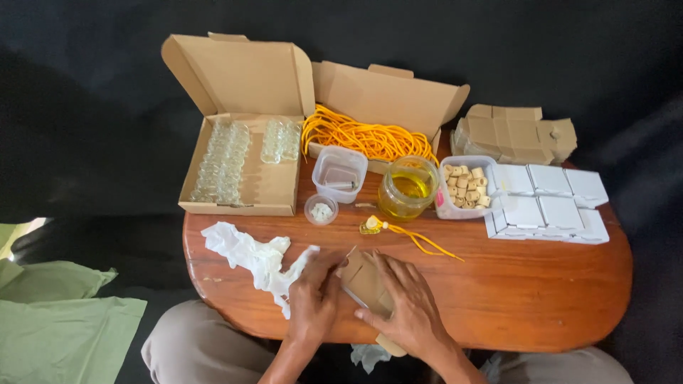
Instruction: Assembling perfume bottle caps by threading cords through wooden caps and folding small cardboard boxes for packaging.
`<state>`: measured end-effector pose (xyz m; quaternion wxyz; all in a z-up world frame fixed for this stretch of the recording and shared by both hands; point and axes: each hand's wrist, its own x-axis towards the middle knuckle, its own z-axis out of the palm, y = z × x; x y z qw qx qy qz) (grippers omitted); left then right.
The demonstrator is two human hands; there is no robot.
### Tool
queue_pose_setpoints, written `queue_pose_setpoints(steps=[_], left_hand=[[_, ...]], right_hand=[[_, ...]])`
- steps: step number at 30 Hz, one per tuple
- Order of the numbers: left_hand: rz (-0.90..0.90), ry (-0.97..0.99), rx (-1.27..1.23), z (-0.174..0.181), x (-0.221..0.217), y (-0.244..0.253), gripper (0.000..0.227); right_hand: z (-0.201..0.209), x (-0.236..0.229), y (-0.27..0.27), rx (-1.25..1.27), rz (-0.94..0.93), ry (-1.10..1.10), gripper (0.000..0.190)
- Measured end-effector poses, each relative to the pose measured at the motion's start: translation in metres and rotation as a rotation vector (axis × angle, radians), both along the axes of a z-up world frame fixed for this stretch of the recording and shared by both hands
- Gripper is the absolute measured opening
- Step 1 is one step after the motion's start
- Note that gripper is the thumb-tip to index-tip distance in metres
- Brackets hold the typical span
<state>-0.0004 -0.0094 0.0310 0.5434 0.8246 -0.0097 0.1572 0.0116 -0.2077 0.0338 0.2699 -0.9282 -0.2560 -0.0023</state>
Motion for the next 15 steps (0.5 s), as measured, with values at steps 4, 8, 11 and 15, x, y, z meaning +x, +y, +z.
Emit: queue_pose_setpoints(steps=[4, 8, 11, 15], left_hand=[[-0.026, 0.021, 0.029, -0.024, -0.003, -0.001, 0.025], [-0.062, 0.063, 0.024, -0.020, 0.003, 0.001, 0.035], [-0.064, 0.062, 0.016, -0.020, 0.004, 0.000, 0.048], [0.051, 0.037, 0.100, -0.023, 0.006, -0.003, 0.045]], right_hand=[[-0.001, 0.002, 0.002, 0.052, -0.017, -0.001, 0.098], [0.004, 0.005, 0.005, 0.115, -0.030, -0.009, 0.097], [0.001, 0.005, 0.005, 0.108, -0.022, -0.046, 0.092], [0.001, 0.004, 0.006, 0.110, -0.030, -0.063, 0.089]])
